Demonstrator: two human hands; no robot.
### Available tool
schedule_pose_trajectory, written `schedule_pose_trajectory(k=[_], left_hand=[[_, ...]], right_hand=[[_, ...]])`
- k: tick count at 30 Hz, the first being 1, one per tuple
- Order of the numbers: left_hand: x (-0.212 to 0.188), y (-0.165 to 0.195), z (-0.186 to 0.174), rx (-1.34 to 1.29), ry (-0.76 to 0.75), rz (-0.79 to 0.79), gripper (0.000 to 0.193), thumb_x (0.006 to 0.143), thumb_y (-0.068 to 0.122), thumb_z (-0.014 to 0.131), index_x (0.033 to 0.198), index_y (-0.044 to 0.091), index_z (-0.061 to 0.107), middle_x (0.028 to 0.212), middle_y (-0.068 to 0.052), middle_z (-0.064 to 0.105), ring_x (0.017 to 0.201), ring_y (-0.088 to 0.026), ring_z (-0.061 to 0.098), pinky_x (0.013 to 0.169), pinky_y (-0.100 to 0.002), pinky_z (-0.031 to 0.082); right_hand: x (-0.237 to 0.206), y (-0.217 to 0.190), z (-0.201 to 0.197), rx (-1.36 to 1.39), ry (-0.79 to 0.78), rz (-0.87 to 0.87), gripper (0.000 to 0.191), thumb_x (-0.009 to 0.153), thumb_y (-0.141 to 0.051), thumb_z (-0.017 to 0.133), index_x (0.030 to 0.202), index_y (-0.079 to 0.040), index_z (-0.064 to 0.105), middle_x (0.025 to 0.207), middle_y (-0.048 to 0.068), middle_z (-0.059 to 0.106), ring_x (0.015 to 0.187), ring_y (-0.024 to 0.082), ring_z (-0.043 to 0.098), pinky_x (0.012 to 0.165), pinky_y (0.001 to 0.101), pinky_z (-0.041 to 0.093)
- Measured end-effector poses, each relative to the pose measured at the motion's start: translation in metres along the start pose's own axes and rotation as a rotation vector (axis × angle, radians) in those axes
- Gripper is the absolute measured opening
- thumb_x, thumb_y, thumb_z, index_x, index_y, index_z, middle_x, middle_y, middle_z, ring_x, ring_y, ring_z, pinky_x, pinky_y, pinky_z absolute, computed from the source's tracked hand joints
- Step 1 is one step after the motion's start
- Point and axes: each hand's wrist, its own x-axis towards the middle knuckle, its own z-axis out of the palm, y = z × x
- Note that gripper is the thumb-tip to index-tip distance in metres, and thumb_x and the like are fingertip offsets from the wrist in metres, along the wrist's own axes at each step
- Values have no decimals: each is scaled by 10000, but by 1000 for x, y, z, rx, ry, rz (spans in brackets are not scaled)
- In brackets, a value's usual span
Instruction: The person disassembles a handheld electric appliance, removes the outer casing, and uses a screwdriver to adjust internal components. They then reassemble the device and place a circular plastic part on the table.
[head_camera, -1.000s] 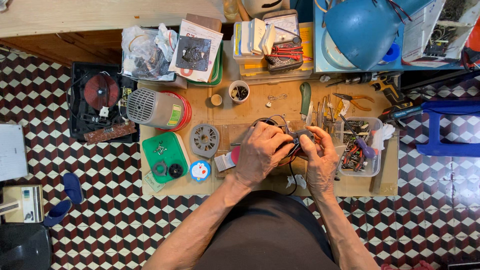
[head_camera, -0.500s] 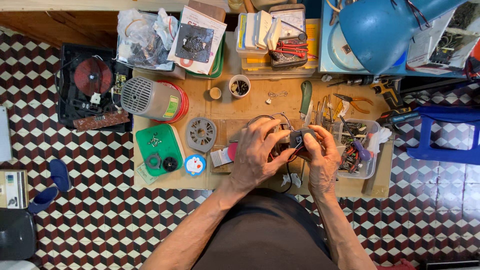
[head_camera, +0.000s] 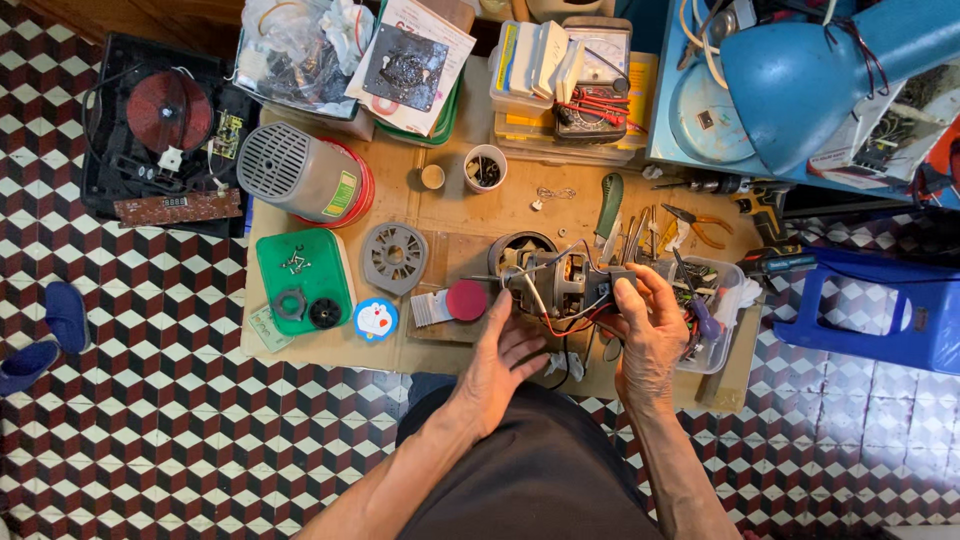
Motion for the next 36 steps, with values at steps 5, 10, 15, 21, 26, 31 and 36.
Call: schedule_pose_trajectory(k=[5, 10, 15, 21, 26, 31, 36], left_hand=[[18, -2, 20, -57, -203, -75, 837, 708, 703, 739, 1305, 136, 583, 1232, -75, 632, 1161, -209, 605, 1035, -411, 495], [31, 1, 37, -176, -262, -18, 782, 716, 665, 788, 1259, 128, 621, 1179, -38, 651, 1129, -189, 615, 1013, -387, 497], [27, -6, 70, -118, -161, 142, 610, 757, 550, 834, 1185, 157, 647, 1046, 22, 626, 1020, -123, 611, 931, -340, 512], [20, -5, 111, -142, -221, 276, 592, 752, 536, 868, 1150, 151, 657, 987, 38, 661, 921, -113, 612, 859, -321, 502], [29, -19, 155, -62, -93, 344, 554, 719, 526, 826, 1141, 205, 666, 989, 56, 680, 898, -85, 620, 804, -296, 493], [36, -47, 182, -65, -78, 491, 499, 780, 472, 840, 1105, 146, 648, 970, 29, 648, 877, -103, 598, 809, -314, 495], [37, -71, 192, -26, -20, 639, 413, 817, 425, 796, 1087, 149, 649, 959, 68, 635, 884, -53, 586, 843, -268, 510]], right_hand=[[-3, -3, 3, 26, 19, -24, 362, 967, -166, 705, 1290, -22, 627, 1087, 47, 662, 849, 136, 708, 619, 274, 572], [-1, -8, -2, 95, 36, -54, 332, 979, -156, 668, 1279, -29, 605, 1079, 32, 665, 907, 135, 694, 644, 338, 609], [3, -23, -9, 185, 30, -71, 292, 1004, -163, 643, 1263, -32, 610, 1113, 44, 686, 1022, 142, 681, 797, 415, 664], [22, -40, -28, 301, -65, -25, 329, 1012, -219, 633, 1290, -57, 562, 1165, 44, 667, 1081, 164, 673, 879, 445, 626], [48, -47, -56, 316, -134, 15, 353, 1006, -231, 634, 1317, -77, 569, 1177, 45, 668, 1081, 165, 661, 857, 413, 600], [66, -54, -91, 314, -211, 64, 359, 999, -238, 630, 1310, -82, 541, 1163, 54, 668, 1053, 175, 666, 854, 402, 609], [78, -61, -110, 170, -259, 96, 348, 1002, -259, 600, 1273, -53, 525, 1122, 80, 668, 1007, 201, 690, 856, 417, 635]])
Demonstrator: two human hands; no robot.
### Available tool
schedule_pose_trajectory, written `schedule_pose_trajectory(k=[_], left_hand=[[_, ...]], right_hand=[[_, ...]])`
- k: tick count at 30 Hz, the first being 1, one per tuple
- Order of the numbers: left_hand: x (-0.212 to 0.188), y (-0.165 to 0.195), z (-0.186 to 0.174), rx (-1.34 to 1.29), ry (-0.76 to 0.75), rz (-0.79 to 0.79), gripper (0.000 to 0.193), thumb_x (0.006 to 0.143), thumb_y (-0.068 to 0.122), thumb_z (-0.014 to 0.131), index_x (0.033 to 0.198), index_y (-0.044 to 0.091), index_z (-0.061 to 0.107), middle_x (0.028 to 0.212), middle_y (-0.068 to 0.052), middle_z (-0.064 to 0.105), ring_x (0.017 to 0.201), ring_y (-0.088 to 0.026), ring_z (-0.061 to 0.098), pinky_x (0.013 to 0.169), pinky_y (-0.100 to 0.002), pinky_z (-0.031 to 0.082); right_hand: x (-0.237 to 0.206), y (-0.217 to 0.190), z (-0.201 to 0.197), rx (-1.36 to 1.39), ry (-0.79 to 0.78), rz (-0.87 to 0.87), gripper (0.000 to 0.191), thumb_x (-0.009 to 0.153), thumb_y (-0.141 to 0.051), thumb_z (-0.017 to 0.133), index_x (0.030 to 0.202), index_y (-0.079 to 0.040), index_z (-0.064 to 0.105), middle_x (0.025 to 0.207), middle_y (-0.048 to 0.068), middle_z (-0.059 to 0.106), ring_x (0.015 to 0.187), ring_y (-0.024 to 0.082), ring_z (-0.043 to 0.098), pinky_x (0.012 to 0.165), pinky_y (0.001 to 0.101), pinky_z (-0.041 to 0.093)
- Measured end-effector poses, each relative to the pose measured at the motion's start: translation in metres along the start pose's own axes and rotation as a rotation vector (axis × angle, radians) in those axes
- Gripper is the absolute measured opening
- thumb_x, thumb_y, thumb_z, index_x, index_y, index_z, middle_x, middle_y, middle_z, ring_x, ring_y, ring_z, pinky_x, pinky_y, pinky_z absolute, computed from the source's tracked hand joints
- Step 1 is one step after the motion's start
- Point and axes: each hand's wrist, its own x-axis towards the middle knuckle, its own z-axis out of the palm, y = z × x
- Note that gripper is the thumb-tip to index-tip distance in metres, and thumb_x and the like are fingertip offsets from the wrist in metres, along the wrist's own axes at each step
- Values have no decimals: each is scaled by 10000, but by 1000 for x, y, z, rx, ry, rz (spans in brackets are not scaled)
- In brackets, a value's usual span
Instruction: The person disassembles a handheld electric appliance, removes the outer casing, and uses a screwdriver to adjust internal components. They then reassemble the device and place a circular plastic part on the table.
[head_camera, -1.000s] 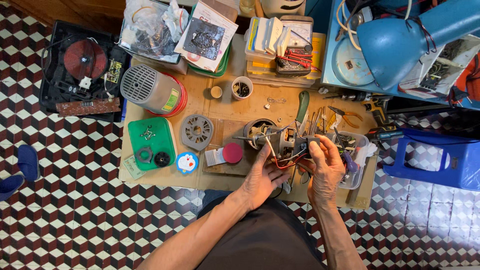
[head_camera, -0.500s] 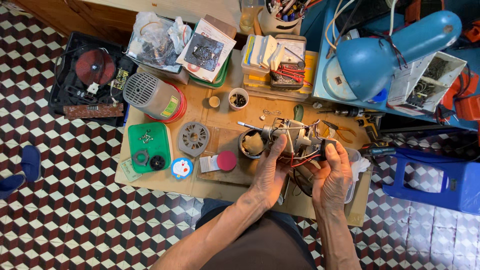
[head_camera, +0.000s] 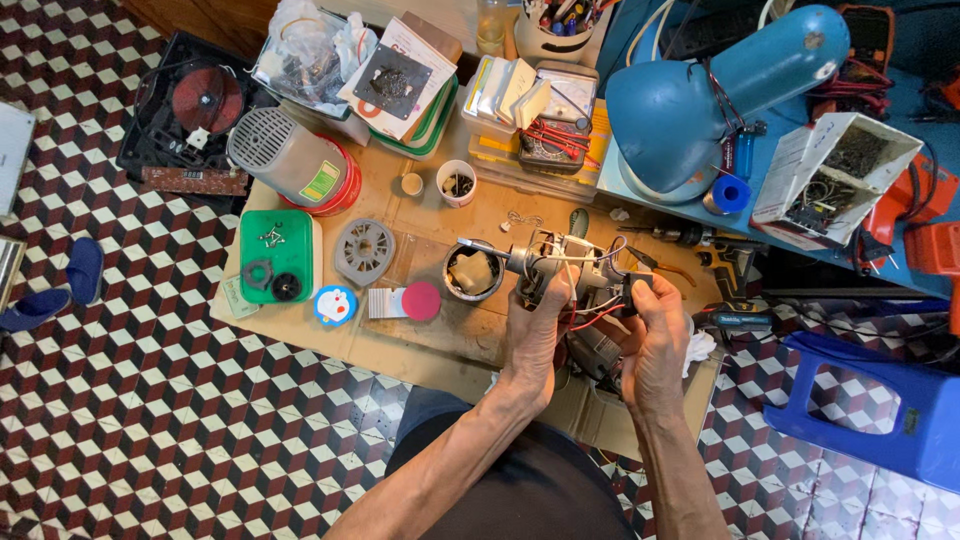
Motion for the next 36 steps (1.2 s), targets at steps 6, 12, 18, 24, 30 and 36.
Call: schedule_pose_trajectory(k=[6, 12, 18, 24, 30, 36], left_hand=[[-6, -14, 4, -27, -51, 19, 304, 917, 337, 789, 1055, 85, 690, 886, 41, 617, 775, -64, 554, 731, -262, 517], [-8, -14, 8, 17, -57, 0, 309, 906, 320, 771, 1096, 80, 731, 934, 33, 704, 805, -52, 622, 754, -254, 556], [-12, -6, 9, 44, -79, -19, 301, 897, 346, 773, 1071, 109, 706, 961, 21, 698, 838, -69, 656, 776, -270, 581], [-10, -3, 7, 63, -92, -35, 356, 899, 372, 782, 1103, 86, 722, 994, 8, 701, 863, -67, 647, 795, -259, 563], [-4, -7, 3, 10, -74, -48, 361, 857, 343, 786, 1121, 110, 704, 1043, 12, 732, 916, -72, 684, 835, -278, 591], [-5, -7, 2, 7, -111, -12, 359, 872, 345, 794, 1117, 98, 703, 1023, -2, 734, 893, -89, 688, 809, -294, 593]], right_hand=[[-2, -16, -7, -329, 77, -70, 381, 1013, -271, 609, 1299, -23, 556, 1157, 87, 611, 1006, 185, 663, 883, 390, 608], [-15, -29, -15, -713, 72, -452, 462, 1011, -215, 651, 1394, -3, 504, 1365, 152, 573, 1273, 236, 598, 1074, 347, 506], [-18, -43, -28, -1192, -199, -818, 399, 861, -113, 776, 1231, -72, 632, 1463, 197, 509, 1357, 364, 528, 1092, 409, 482], [-15, -46, -23, -1228, -183, -742, 357, 898, -92, 759, 1236, -94, 643, 1421, 142, 571, 1232, 300, 628, 961, 371, 558], [-10, -59, -19, -1281, -259, -790, 343, 888, -87, 767, 1218, -100, 674, 1345, 138, 608, 1189, 306, 645, 938, 390, 557], [-10, -64, -17, -1254, -290, -796, 321, 905, -82, 759, 1217, -112, 688, 1304, 133, 606, 1134, 286, 650, 936, 374, 556]])
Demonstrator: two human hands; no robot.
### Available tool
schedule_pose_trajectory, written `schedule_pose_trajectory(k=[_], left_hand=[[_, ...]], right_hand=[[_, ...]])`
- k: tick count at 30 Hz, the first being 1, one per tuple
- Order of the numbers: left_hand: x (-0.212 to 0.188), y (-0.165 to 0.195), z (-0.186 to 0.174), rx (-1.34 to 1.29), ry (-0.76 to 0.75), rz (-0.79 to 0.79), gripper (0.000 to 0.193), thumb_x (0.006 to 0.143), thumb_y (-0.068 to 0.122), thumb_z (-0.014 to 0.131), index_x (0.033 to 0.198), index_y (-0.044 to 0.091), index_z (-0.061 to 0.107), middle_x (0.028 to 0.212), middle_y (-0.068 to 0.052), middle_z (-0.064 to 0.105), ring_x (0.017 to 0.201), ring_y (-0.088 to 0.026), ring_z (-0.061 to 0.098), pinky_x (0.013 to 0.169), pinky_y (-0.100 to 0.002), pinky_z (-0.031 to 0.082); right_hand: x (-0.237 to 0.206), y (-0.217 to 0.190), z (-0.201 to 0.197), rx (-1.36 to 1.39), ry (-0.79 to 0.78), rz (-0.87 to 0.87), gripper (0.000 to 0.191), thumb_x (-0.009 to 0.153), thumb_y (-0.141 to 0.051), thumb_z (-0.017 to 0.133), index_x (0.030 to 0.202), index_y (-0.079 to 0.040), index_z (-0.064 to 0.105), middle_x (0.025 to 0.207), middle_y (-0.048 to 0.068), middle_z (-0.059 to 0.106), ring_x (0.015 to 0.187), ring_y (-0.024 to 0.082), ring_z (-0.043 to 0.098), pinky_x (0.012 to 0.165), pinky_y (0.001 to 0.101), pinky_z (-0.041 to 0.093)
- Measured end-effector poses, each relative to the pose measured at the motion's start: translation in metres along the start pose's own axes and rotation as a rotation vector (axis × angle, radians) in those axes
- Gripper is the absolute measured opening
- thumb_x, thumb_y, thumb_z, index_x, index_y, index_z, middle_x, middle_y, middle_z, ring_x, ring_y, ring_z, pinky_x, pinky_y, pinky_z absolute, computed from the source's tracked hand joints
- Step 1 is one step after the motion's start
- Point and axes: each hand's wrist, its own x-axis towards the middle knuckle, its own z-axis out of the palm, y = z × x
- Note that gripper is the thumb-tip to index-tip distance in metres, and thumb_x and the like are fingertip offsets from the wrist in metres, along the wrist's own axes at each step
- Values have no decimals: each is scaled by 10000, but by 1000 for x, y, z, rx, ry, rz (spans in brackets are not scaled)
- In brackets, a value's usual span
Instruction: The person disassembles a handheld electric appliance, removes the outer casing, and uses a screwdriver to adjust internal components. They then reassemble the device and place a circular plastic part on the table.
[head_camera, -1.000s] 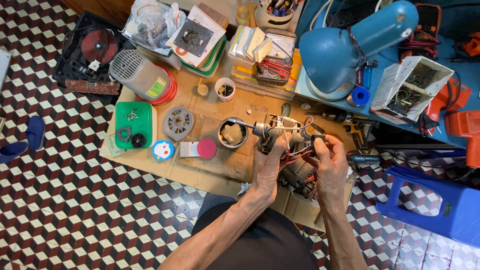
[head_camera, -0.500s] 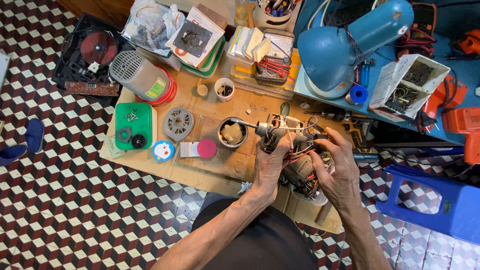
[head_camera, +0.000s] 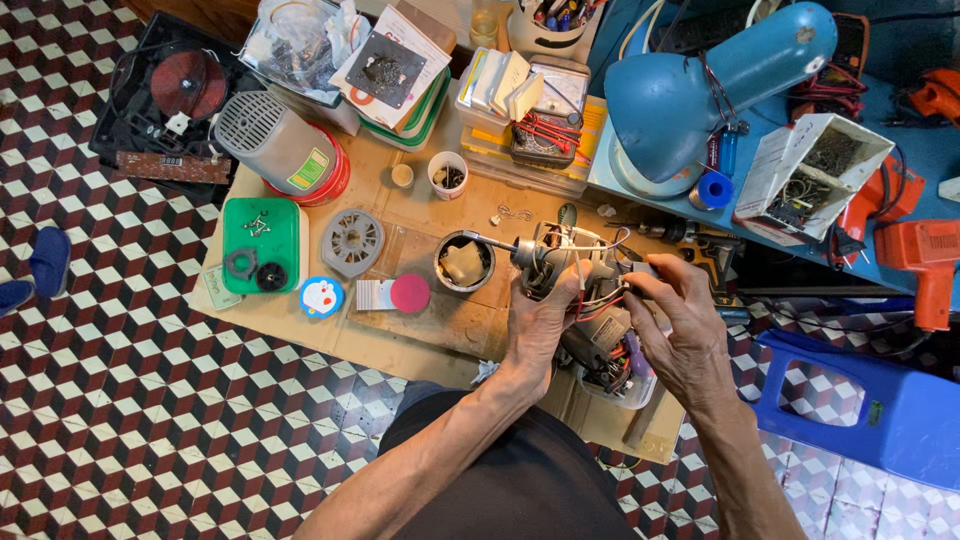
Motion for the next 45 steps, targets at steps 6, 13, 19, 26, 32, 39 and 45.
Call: schedule_pose_trajectory(k=[6, 13, 19, 26, 32, 39, 45], left_hand=[[0, 4, 3, 17, 14, 8, 335, 885, 350, 807, 1074, 88, 717, 985, 5, 714, 864, -71, 670, 802, -286, 590], [1, 2, 0, 45, 16, 17, 357, 865, 366, 810, 1079, 96, 715, 966, 5, 716, 841, -79, 672, 781, -289, 579], [1, 3, 3, 74, 67, -15, 426, 814, 362, 832, 1106, 87, 688, 970, -1, 721, 834, -88, 685, 780, -288, 588], [0, 11, 8, 47, 80, -6, 403, 815, 336, 835, 1091, 97, 667, 959, -7, 713, 812, -92, 675, 751, -288, 579], [0, 9, 7, 58, 43, 49, 374, 842, 340, 834, 1075, 88, 685, 961, -5, 721, 823, -88, 666, 763, -269, 563], [2, 5, 5, 85, 55, 27, 388, 836, 352, 838, 1073, 75, 703, 958, -2, 724, 824, -90, 662, 761, -273, 560], [2, 5, 3, 90, 24, 18, 401, 839, 390, 832, 1074, 92, 704, 952, 9, 713, 849, -87, 659, 796, -281, 569]], right_hand=[[1, 0, 2, -35, -1, -3, 338, 901, -95, 776, 1225, -109, 681, 1281, 135, 597, 1120, 287, 648, 921, 376, 554], [1, -1, 3, -48, -16, 15, 318, 905, -121, 782, 1208, -103, 687, 1268, 138, 606, 1102, 286, 640, 888, 371, 554], [0, 3, 7, 1, 11, 33, 278, 946, -124, 752, 1211, -81, 681, 1293, 129, 615, 1164, 286, 630, 944, 375, 537], [-3, 7, 9, 36, 35, 44, 276, 963, -128, 747, 1226, -75, 680, 1305, 119, 618, 1191, 275, 617, 970, 366, 521], [-4, 5, 9, 17, 28, 44, 282, 961, -126, 747, 1232, -80, 682, 1306, 122, 612, 1185, 269, 621, 962, 365, 527], [-4, 6, 10, 4, 29, 53, 293, 962, -129, 750, 1245, -97, 682, 1326, 117, 600, 1192, 263, 626, 947, 364, 531], [-5, 9, 11, -26, 3, 53, 307, 948, -140, 766, 1243, -105, 691, 1323, 121, 585, 1190, 257, 619, 943, 361, 543]])
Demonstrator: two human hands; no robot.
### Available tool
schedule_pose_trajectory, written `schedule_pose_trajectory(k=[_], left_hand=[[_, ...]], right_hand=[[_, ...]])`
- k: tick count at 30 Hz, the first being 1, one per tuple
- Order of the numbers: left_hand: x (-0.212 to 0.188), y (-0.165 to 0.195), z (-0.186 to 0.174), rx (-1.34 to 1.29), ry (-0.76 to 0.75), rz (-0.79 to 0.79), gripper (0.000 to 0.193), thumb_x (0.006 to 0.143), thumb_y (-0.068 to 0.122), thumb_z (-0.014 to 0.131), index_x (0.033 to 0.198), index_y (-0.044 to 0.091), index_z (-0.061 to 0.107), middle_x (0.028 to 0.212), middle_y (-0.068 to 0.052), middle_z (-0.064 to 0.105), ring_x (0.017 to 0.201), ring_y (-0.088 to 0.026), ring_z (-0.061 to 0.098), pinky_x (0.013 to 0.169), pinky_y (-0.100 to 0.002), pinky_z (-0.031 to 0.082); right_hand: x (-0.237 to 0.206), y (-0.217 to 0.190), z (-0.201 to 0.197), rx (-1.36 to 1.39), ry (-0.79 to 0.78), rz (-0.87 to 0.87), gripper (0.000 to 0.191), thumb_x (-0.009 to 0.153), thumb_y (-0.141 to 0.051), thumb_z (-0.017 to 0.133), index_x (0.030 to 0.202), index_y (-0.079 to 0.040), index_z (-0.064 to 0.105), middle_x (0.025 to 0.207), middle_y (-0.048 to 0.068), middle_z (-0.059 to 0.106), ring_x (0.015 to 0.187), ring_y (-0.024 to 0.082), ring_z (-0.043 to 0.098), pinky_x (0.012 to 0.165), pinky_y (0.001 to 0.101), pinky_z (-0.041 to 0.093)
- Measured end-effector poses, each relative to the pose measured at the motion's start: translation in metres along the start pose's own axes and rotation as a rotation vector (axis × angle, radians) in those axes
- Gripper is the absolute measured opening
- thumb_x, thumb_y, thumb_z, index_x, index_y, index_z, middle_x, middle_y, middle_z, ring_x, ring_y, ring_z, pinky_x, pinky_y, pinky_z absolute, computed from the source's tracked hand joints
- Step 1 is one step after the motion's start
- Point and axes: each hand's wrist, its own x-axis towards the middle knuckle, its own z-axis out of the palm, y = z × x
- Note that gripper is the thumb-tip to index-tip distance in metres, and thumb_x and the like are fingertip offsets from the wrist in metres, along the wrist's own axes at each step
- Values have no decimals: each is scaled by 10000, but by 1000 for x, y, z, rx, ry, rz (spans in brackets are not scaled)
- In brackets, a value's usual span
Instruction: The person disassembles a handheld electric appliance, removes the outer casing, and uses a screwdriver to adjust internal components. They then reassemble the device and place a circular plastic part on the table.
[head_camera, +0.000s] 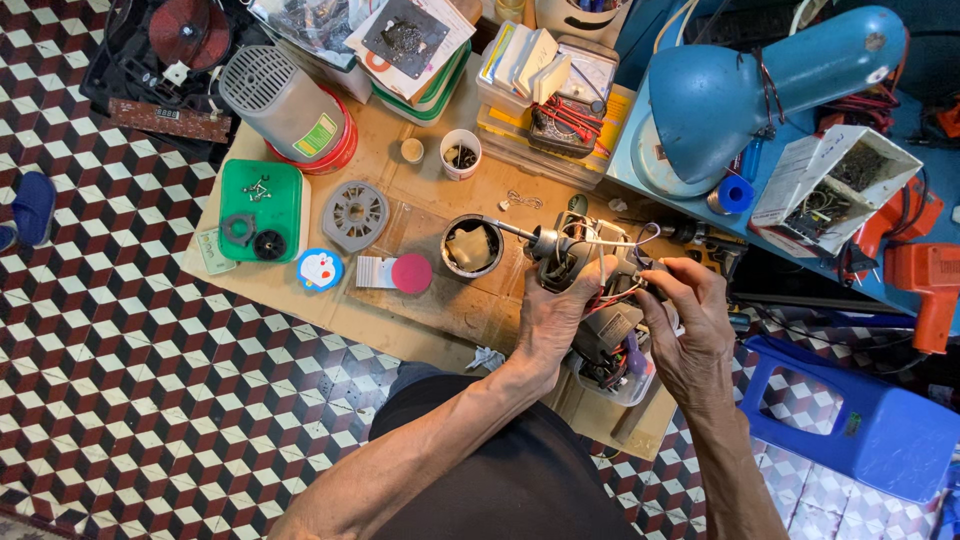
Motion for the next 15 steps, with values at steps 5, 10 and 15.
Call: schedule_pose_trajectory(k=[5, 10, 15], left_hand=[[0, 0, 0, -13, 19, 19, 388, 819, 380, 843, 1049, 116, 677, 945, 22, 695, 863, -88, 655, 812, -284, 564], [1, 0, 2, -16, 28, 30, 386, 831, 372, 850, 1044, 101, 677, 949, 11, 694, 850, -96, 650, 789, -280, 562], [2, -1, 2, 10, 29, 25, 363, 848, 350, 833, 1057, 79, 712, 958, 0, 732, 831, -89, 674, 768, -271, 578]], right_hand=[[1, -1, 1, -21, -8, 0, 326, 937, -145, 772, 1252, -127, 691, 1332, 131, 571, 1181, 273, 636, 946, 376, 562], [3, -3, 0, -87, -18, -26, 329, 935, -148, 774, 1252, -132, 689, 1323, 136, 578, 1164, 300, 645, 926, 391, 567], [5, -6, -2, -98, -33, -26, 340, 939, -146, 764, 1263, -115, 665, 1323, 148, 576, 1152, 299, 643, 912, 385, 565]])
